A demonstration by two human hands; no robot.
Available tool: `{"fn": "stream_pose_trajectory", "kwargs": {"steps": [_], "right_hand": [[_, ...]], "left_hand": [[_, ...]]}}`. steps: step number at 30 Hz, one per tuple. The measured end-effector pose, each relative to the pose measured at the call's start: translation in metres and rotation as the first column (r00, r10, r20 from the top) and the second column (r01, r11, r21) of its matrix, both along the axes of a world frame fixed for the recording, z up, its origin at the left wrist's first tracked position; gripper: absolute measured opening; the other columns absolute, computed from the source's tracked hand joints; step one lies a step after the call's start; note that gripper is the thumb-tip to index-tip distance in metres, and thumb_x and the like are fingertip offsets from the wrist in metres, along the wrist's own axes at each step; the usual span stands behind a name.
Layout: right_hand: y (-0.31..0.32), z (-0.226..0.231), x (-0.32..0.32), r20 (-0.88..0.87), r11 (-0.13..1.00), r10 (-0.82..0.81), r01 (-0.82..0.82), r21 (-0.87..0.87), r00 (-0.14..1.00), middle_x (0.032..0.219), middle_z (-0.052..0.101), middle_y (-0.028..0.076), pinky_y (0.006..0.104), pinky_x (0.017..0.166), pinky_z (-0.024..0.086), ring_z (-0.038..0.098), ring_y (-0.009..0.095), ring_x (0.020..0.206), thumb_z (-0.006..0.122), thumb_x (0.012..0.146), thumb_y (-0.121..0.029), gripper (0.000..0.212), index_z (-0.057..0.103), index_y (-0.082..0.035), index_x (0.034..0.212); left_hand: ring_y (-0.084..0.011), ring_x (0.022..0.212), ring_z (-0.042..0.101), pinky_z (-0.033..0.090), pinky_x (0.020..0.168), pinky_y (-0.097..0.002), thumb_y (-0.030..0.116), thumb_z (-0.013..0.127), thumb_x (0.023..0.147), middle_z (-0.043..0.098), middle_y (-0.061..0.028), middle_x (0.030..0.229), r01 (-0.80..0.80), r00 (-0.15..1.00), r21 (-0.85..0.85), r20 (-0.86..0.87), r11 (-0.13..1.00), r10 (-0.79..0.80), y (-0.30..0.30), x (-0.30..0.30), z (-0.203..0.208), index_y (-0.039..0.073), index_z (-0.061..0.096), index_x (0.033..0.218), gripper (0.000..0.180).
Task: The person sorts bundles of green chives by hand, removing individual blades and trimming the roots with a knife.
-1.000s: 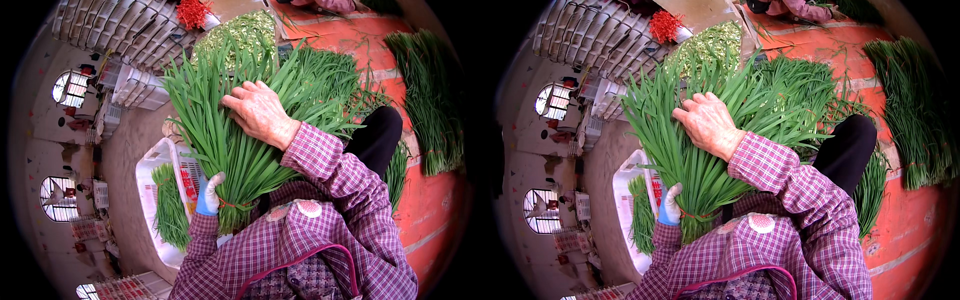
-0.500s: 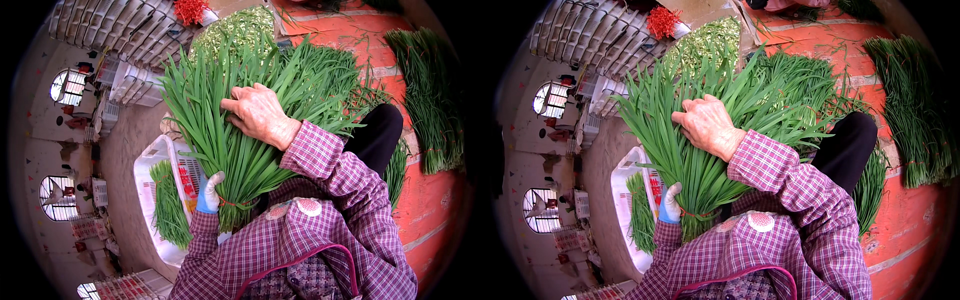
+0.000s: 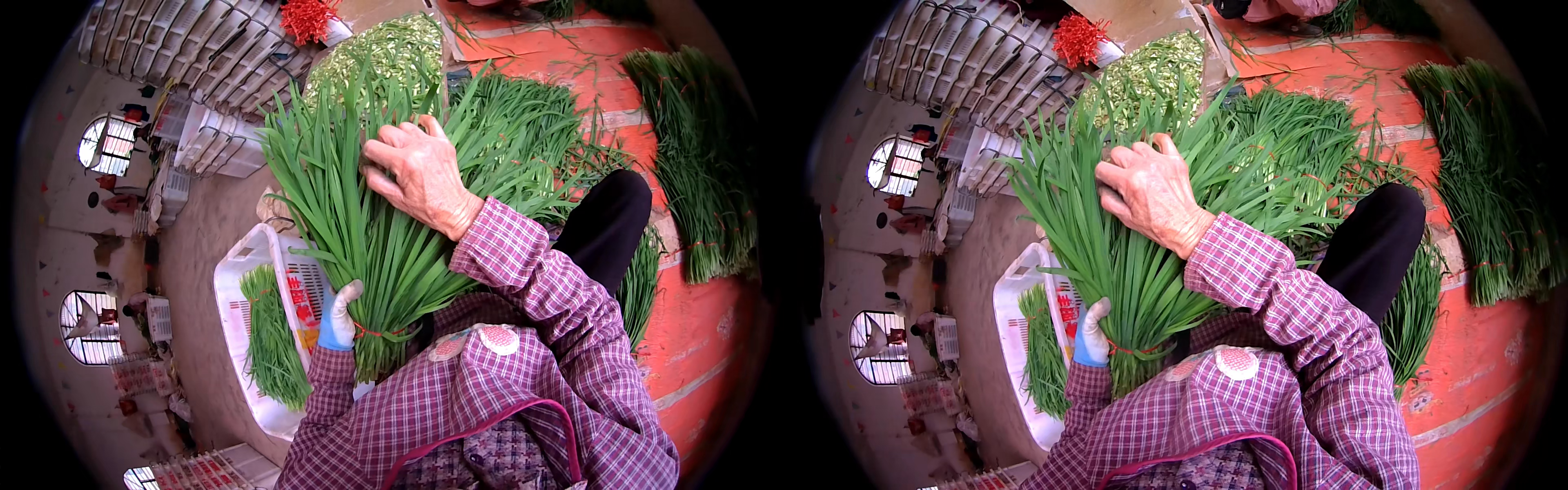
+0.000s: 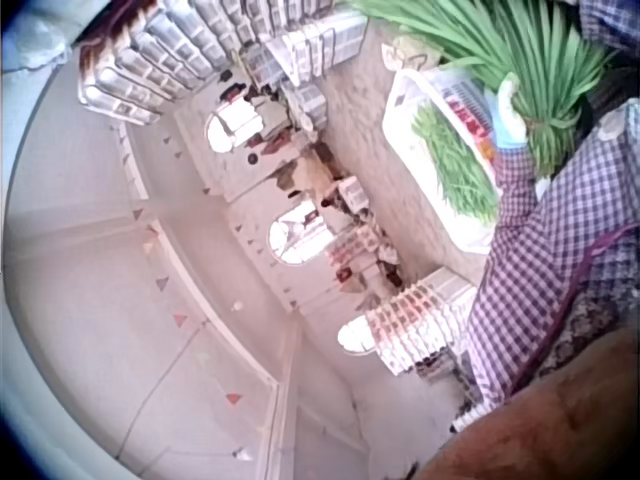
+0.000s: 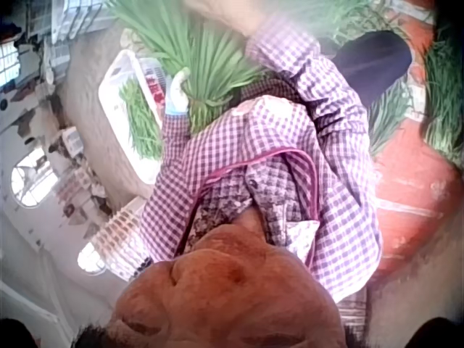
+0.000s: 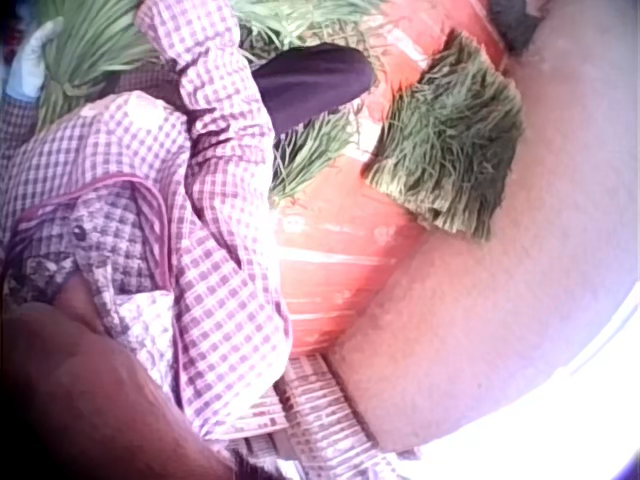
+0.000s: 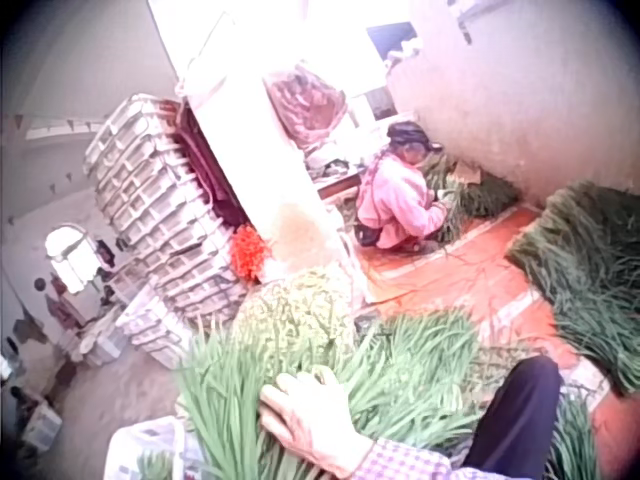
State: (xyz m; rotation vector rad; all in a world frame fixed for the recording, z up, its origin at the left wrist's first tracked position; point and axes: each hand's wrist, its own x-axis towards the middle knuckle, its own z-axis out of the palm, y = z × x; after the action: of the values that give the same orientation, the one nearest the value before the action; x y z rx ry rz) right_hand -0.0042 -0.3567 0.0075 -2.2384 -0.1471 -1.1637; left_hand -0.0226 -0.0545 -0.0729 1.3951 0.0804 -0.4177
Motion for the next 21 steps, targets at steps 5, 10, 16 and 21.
{"fn": "stream_pose_trajectory", "kwargs": {"steps": [5, 10, 16, 21], "right_hand": [[-0.065, 0.024, -0.025, 0.173, 0.968, -0.219, 0.192, 0.160, 0.960, 0.071, 0.054, 0.004, 0.0411, 0.080, 0.041, 0.057, 0.024, 0.075, 0.070, 0.083, -0.030, 0.023, 0.062, -0.009, 0.078], [-0.081, 0.042, -0.060, 0.150, 0.931, -0.076, 0.016, 0.364, 0.986, 0.074, 0.061, 0.003, 0.0355, 0.073, 0.043, 0.058, 0.021, 0.071, 0.070, 0.082, -0.026, 0.018, 0.066, -0.011, 0.090], [-0.025, 0.060, -0.030, 0.107, 0.970, 0.235, -0.240, 0.039, 0.966, 0.082, 0.059, 0.008, 0.0387, 0.074, 0.046, 0.058, 0.026, 0.079, 0.064, 0.083, -0.018, 0.014, 0.059, -0.006, 0.087], [-0.012, 0.024, 0.001, 0.015, 0.967, 0.253, -0.253, -0.011, 0.967, 0.078, 0.058, 0.015, 0.0456, 0.069, 0.048, 0.059, 0.035, 0.078, 0.061, 0.081, -0.014, 0.015, 0.051, -0.002, 0.084]], "left_hand": [[-0.0180, 0.109, 0.059, 0.045, 0.101, -0.0352, 0.019, 0.067, 0.085, 0.061, -0.0076, 0.120, -0.013, 0.998, -0.061, -0.068, 0.998, 0.009, 0.016, 0.006, -0.007, -0.001, 0.057, 0.123, 0.044], [-0.0184, 0.109, 0.059, 0.046, 0.100, -0.0349, 0.025, 0.064, 0.088, 0.060, -0.0091, 0.121, -0.034, 0.999, -0.009, 0.030, 0.999, 0.035, 0.020, 0.019, -0.011, -0.002, 0.059, 0.121, 0.042], [-0.0201, 0.105, 0.060, 0.049, 0.095, -0.0330, 0.027, 0.065, 0.086, 0.060, -0.0101, 0.119, 0.015, 0.980, 0.147, 0.196, 0.989, -0.044, 0.014, 0.018, 0.001, 0.000, 0.051, 0.128, 0.052], [-0.0181, 0.103, 0.061, 0.050, 0.093, -0.0337, 0.012, 0.070, 0.075, 0.060, -0.0084, 0.117, -0.025, 0.986, 0.075, 0.168, 0.997, 0.012, 0.002, 0.005, 0.017, -0.001, 0.048, 0.131, 0.062]]}}
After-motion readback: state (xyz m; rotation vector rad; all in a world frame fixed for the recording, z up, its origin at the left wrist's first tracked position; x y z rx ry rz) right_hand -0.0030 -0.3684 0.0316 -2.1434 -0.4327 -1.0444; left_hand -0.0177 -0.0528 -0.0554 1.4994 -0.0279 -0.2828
